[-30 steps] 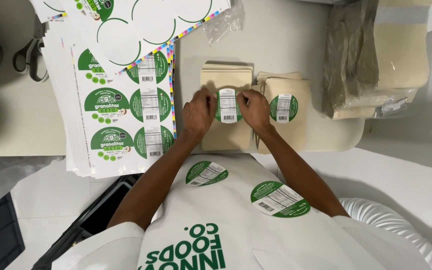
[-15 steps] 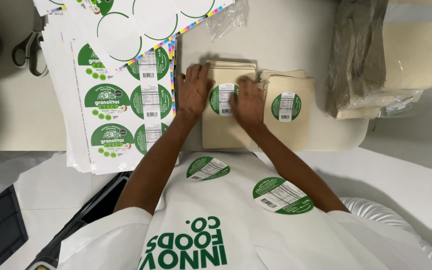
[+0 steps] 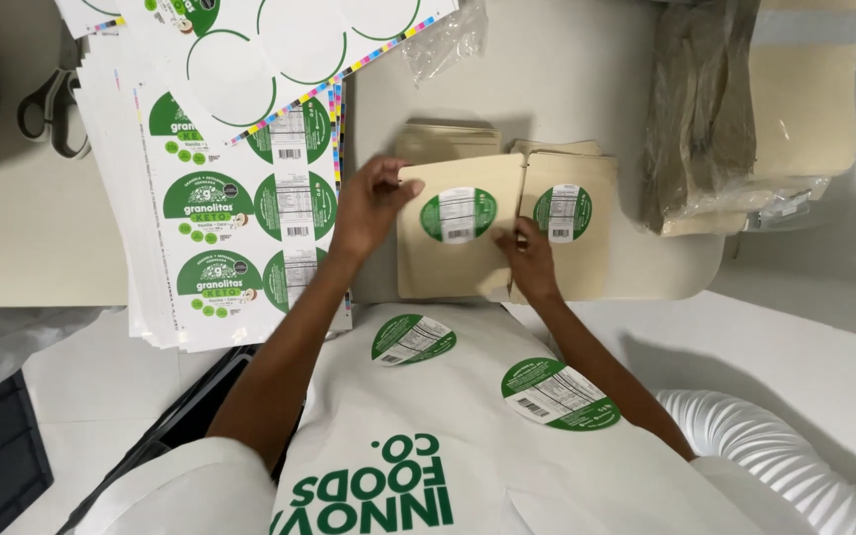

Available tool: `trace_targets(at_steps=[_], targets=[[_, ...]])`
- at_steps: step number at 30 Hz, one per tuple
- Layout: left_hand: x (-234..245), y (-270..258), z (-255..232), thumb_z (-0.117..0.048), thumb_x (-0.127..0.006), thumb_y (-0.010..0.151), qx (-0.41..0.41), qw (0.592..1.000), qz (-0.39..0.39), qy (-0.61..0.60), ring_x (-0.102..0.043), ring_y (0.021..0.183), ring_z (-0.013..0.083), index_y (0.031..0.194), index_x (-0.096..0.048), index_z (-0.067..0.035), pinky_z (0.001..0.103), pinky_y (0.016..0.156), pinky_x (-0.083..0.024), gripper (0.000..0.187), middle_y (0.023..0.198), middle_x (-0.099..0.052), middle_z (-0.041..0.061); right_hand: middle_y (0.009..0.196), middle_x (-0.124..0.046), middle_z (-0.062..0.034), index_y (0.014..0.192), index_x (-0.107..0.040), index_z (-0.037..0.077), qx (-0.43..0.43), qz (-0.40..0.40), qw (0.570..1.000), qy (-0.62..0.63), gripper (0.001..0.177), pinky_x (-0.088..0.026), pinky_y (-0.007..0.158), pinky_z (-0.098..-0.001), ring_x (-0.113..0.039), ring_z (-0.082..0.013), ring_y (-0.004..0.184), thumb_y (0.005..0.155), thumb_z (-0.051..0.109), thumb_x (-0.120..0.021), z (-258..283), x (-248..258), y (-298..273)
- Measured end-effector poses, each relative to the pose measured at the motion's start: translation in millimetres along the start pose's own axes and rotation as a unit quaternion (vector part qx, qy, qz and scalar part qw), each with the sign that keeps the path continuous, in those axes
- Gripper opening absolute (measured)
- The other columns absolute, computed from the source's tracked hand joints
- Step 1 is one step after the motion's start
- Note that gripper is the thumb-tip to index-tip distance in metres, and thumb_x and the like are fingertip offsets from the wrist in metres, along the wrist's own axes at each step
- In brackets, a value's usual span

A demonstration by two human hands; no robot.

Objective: Peeling circular product labels from a sheet and applying them to the center of flat paper bags.

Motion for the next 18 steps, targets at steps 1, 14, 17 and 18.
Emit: trace_targets(at_steps=[1, 14, 17, 18], targets=[[1.9, -23.0, -1.0, -0.045, -0.084, 0.09, -0.002, 1.0, 0.001, 0.0, -0.069, 0.096, 0.0213, 0.119, -0.069, -0.017, 0.036, 0.082, -0.052, 0.043, 0.098, -0.072, 0.01, 0.115, -0.061, 0.0004, 0.116, -0.069, 0.018, 0.001, -0.002, 1.0, 0.0, 0.025, -0.046, 0.1, -0.0396, -0.063, -0.0233, 0.112, 0.102, 0.038, -0.071, -3.9, 17.0, 1.7], [16.8, -88.5, -8.7, -0.029, -0.083, 0.086, 0.154, 0.985, 0.008, 0.081, -0.075, 0.077, 0.0235, 0.1, -0.079, -0.02, 0.035, 0.067, -0.058, 0.017, 0.088, -0.078, 0.007, 0.111, -0.067, -0.0154, 0.122, -0.068, 0.008, -0.058, -0.045, 0.995, -0.062, 0.041, -0.053, 0.091, -0.0464, -0.066, -0.0318, 0.106, 0.103, 0.043, -0.06, 48.8, 63.3, -5.9], [-3.3, -55.9, -16.9, -0.029, -0.081, 0.089, 0.089, 0.993, -0.038, 0.072, -0.074, 0.072, 0.0184, 0.096, -0.077, -0.02, 0.031, 0.061, -0.058, 0.012, 0.086, -0.077, 0.004, 0.104, -0.074, -0.0152, 0.11, -0.078, 0.008, -0.067, 0.104, 0.989, 0.083, 0.062, -0.055, 0.091, -0.0461, -0.069, -0.0303, 0.103, 0.106, 0.061, -0.045, 111.4, -8.1, -16.4], [-11.1, -45.4, -18.5, -0.027, -0.078, 0.092, 0.07, 0.994, -0.05, 0.066, -0.073, 0.069, 0.017, 0.093, -0.076, -0.019, 0.03, 0.057, -0.058, 0.008, 0.085, -0.077, 0.005, 0.104, -0.072, -0.0164, 0.11, -0.077, 0.006, -0.043, 0.129, 0.986, 0.092, 0.064, -0.054, 0.093, -0.0487, -0.067, -0.0325, 0.103, 0.105, 0.062, -0.047, 132.7, -24.0, -18.3]])
Point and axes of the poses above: each hand's wrist, its own y-axis towards the middle knuckle, its own x-axis out of the back of the hand, z = x × y, the point moved 9 cm from there along y, towards the middle knuckle
